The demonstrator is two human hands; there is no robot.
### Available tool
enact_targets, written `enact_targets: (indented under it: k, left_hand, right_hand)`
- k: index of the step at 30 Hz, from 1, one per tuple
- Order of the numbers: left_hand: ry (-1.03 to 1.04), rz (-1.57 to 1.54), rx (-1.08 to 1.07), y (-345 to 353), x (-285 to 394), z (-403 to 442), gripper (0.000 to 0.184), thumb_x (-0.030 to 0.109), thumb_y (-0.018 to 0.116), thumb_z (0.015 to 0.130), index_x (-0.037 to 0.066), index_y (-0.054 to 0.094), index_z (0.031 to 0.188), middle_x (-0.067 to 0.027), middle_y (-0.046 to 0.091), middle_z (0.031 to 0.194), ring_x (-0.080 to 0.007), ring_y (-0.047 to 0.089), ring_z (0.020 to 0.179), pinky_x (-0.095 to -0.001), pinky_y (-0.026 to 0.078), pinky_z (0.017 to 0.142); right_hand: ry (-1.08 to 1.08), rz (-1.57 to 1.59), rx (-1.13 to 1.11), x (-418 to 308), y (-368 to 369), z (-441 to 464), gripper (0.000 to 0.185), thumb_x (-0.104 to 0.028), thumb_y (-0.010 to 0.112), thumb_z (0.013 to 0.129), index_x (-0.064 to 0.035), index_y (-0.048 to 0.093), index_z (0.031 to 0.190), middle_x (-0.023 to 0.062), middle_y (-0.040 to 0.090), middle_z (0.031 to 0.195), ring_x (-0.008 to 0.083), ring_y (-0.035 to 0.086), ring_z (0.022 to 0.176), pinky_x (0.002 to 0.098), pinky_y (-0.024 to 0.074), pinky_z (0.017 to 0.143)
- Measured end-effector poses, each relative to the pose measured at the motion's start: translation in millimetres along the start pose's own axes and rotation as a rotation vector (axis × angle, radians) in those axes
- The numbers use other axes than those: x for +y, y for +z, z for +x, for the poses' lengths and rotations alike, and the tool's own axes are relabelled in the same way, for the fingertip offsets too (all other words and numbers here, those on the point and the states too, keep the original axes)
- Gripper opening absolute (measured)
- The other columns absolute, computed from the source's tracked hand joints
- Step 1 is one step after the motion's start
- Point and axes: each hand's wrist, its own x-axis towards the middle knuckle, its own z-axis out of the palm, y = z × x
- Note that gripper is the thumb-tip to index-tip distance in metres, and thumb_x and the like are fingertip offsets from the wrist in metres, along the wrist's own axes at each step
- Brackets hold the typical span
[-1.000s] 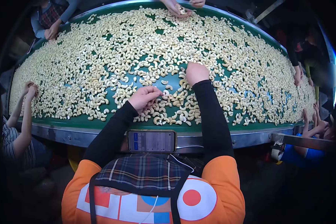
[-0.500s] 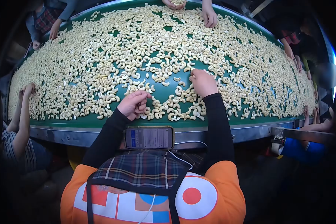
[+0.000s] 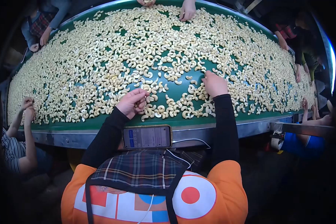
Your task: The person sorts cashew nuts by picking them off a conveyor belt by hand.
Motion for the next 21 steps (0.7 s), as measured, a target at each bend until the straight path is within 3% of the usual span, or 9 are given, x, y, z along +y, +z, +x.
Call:
enact_targets:
  k: [5,8,10,12,16,18,20,21]
  left_hand:
    - [0.038,-0.030,0.028,-18.3,2.1,-13.3,0.016,0.019,0.049,0.091,0.003,0.054,0.094,0.0016,0.043,0.065,-0.0062,0.038,0.050,-0.0184,0.027,0.041]
    - [0.036,-0.082,0.013,-17.9,9.4,-19.9,0.018,0.019,0.049,0.091,0.003,0.054,0.095,0.0004,0.045,0.068,-0.0071,0.041,0.052,-0.0182,0.030,0.042]
    - [-0.019,-0.182,0.169,12.0,21.4,-22.8,0.019,0.020,0.048,0.091,0.002,0.053,0.095,-0.0009,0.048,0.071,-0.0082,0.044,0.056,-0.0180,0.032,0.043]
    - [-0.051,-0.224,0.241,25.0,24.6,-18.5,0.020,0.021,0.047,0.092,0.002,0.053,0.096,-0.0015,0.049,0.073,-0.0087,0.045,0.057,-0.0179,0.033,0.044]
    - [-0.126,-0.396,0.140,14.3,23.4,-7.4,0.020,0.021,0.046,0.092,0.003,0.052,0.096,-0.0029,0.052,0.076,-0.0108,0.048,0.061,-0.0179,0.036,0.046]
    - [-0.115,-0.384,0.007,-19.5,22.1,-8.7,0.019,0.021,0.045,0.092,0.004,0.051,0.095,-0.0030,0.052,0.076,-0.0111,0.048,0.060,-0.0181,0.036,0.046]
    - [-0.119,-0.378,-0.060,-40.8,23.4,-15.8,0.019,0.022,0.045,0.092,0.004,0.051,0.095,-0.0031,0.052,0.076,-0.0112,0.048,0.060,-0.0182,0.035,0.045]
    - [-0.123,-0.371,-0.050,-48.3,23.9,-20.4,0.018,0.022,0.045,0.092,0.004,0.051,0.094,-0.0029,0.052,0.075,-0.0112,0.048,0.060,-0.0181,0.035,0.045]
  right_hand:
    - [-0.035,0.125,0.080,11.0,10.2,5.1,0.023,-0.027,0.057,0.084,-0.0048,0.055,0.089,0.0092,0.061,0.074,0.0251,0.060,0.065,0.0350,0.0454,0.057]
    - [0.226,0.956,-0.048,-27.2,-2.1,-7.8,0.019,-0.024,0.056,0.086,-0.0051,0.055,0.089,0.0005,0.058,0.069,0.0122,0.054,0.060,0.0274,0.0431,0.054]
    - [0.125,1.281,-0.193,-82.7,-12.4,-22.9,0.017,-0.022,0.056,0.087,-0.0043,0.055,0.086,-0.0055,0.053,0.068,0.0047,0.047,0.060,0.0219,0.0390,0.053]
    - [-0.080,1.166,-0.118,-139.1,-9.1,-31.3,0.016,-0.021,0.056,0.087,-0.0053,0.055,0.085,-0.0009,0.055,0.068,0.0088,0.048,0.057,0.0243,0.0396,0.053]
    - [-0.038,0.822,0.138,-149.2,3.7,-21.1,0.014,-0.021,0.056,0.086,-0.0067,0.056,0.087,0.0065,0.058,0.070,0.0178,0.055,0.059,0.0291,0.0429,0.055]
    - [0.040,0.566,0.284,-122.2,3.7,-13.4,0.014,-0.021,0.055,0.085,-0.0076,0.057,0.088,0.0132,0.060,0.075,0.0279,0.058,0.067,0.0347,0.0451,0.059]
    - [0.098,0.199,0.292,-92.3,14.3,-7.5,0.015,-0.021,0.054,0.085,-0.0071,0.056,0.088,0.0137,0.061,0.077,0.0303,0.059,0.071,0.0374,0.0458,0.060]
    - [0.100,0.197,0.290,-86.0,15.6,-7.8,0.015,-0.021,0.054,0.085,-0.0071,0.056,0.088,0.0137,0.061,0.077,0.0303,0.059,0.071,0.0374,0.0458,0.060]
